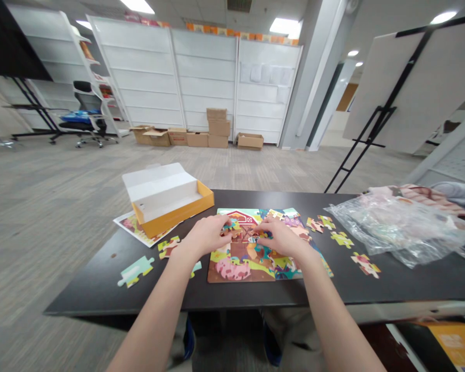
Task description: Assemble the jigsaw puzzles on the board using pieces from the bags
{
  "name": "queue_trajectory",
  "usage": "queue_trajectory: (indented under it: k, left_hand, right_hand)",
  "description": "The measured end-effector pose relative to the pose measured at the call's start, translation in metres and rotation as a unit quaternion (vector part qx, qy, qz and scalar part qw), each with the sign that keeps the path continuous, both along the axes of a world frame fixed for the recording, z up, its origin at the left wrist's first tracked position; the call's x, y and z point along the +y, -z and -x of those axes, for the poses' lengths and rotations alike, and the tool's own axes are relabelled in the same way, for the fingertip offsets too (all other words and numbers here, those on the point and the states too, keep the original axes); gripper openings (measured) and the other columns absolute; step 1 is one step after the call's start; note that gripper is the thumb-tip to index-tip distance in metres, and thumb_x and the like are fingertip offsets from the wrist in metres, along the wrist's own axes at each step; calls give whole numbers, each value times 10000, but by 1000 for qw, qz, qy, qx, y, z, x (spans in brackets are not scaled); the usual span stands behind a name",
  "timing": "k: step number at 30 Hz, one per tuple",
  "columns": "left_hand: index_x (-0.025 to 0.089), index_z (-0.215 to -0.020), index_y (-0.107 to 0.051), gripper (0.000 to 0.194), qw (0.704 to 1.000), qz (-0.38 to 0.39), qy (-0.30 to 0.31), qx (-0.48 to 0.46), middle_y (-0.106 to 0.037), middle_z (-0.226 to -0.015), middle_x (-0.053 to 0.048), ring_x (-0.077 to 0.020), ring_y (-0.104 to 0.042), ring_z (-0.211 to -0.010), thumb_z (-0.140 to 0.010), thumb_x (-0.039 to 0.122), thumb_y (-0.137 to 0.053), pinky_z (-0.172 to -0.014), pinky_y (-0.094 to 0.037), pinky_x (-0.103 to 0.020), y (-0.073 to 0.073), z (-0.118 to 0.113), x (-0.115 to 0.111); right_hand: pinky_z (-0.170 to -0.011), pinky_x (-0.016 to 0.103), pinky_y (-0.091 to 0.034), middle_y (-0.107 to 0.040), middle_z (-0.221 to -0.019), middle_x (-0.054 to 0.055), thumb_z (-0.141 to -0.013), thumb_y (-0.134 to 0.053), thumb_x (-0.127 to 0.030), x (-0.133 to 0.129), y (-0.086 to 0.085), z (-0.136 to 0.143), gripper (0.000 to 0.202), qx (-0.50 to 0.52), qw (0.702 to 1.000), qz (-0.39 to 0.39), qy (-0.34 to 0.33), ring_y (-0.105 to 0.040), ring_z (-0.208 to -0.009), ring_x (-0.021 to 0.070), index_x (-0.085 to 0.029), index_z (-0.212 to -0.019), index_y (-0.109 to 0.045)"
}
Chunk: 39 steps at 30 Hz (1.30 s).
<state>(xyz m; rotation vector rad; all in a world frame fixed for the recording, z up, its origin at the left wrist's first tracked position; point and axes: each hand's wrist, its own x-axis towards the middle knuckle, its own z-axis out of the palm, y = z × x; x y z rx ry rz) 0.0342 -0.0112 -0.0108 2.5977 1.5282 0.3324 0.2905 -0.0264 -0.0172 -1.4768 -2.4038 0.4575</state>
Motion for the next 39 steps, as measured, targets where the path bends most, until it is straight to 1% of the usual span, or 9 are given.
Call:
queue_trajectory:
  k: [5, 11, 16, 22, 28, 31, 33, 36, 39]
  left_hand:
    - [217, -1016, -656, 249, 1000, 2, 0, -3, -742, -999, -75, -256, -695, -873, -881, 410, -576, -743, -487, -326, -2, -1, -2]
    - [214, -1009, -650, 256, 1000, -3, -1, 9, -739, -986, -78, -258, -690, -855, -883, 421, -570, -721, -483, -328, -2, 0, -2]
    - [206, -996, -656, 288, 1000, 1, 1, 1, -736, -974, -89, -253, -690, -857, -896, 454, -553, -738, -488, -325, -3, 0, -2]
    - [214, -1034, -662, 237, 1000, 10, -1, 4, -744, -970, -75, -255, -696, -850, -863, 357, -583, -732, -495, -319, -4, -1, -4]
    - [218, -1054, -657, 265, 1000, 3, 8, -13, -747, -991, -70, -262, -700, -874, -874, 398, -583, -734, -498, -326, -3, 2, -5]
    - [227, -1073, -642, 260, 999, 1, 28, -35, -746, -1026, -53, -254, -698, -908, -848, 353, -615, -766, -501, -326, -6, -1, -10]
    - [239, -1077, -635, 263, 997, 3, 62, -54, -743, -1048, -38, -239, -694, -933, -831, 332, -643, -785, -502, -312, -9, -8, -17]
    - [250, -1079, -634, 260, 989, 13, 127, -75, -735, -1072, -27, -221, -683, -976, -840, 348, -665, -814, -500, -292, -9, -23, -29]
    - [241, -1066, -638, 258, 987, 17, 149, -61, -730, -1017, -38, -228, -678, -947, -861, 393, -666, -791, -497, -298, -5, -37, -37]
  right_hand:
    - [-954, 356, -435, -648, -1107, 122, -870, -675, -258, -3, -1, 1, 334, -30, 999, -8, 10, -604, -1073, 266, -185, -1192, -732]
    - [-934, 345, -444, -624, -1105, 102, -892, -665, -310, -6, -5, 7, 401, -22, 1000, -6, -1, -606, -1041, 246, -232, -1285, -688]
    - [-943, 349, -444, -618, -1086, 105, -902, -646, -251, -6, -5, 10, 352, -26, 1000, -8, -3, -608, -1037, 246, -227, -1246, -715]
    - [-941, 332, -444, -619, -1085, 108, -906, -597, -173, -10, -8, 13, 300, -35, 999, -12, -15, -605, -1042, 236, -217, -1164, -744]
    - [-873, 319, -463, -658, -1054, 100, -880, -627, -188, -7, -6, 11, 275, -23, 1000, -6, -10, -630, -984, 234, -220, -1120, -756]
    - [-874, 321, -468, -706, -1062, 91, -865, -642, -209, -4, -7, -1, 293, 4, 1000, -5, -7, -647, -987, 231, -214, -1141, -738]
    - [-823, 311, -478, -734, -1000, 78, -842, -663, -233, -5, -10, -12, 228, 9, 1000, 8, 21, -662, -927, 221, -196, -1052, -745]
    - [-666, 273, -471, -733, -840, 45, -764, -727, -265, -10, -15, -27, 143, 4, 995, 75, 64, -661, -761, 194, -186, -883, -718]
    - [-562, 251, -431, -712, -761, 16, -649, -808, -294, -15, -16, -33, 236, -5, 988, 128, 81, -642, -673, 181, -202, -827, -685]
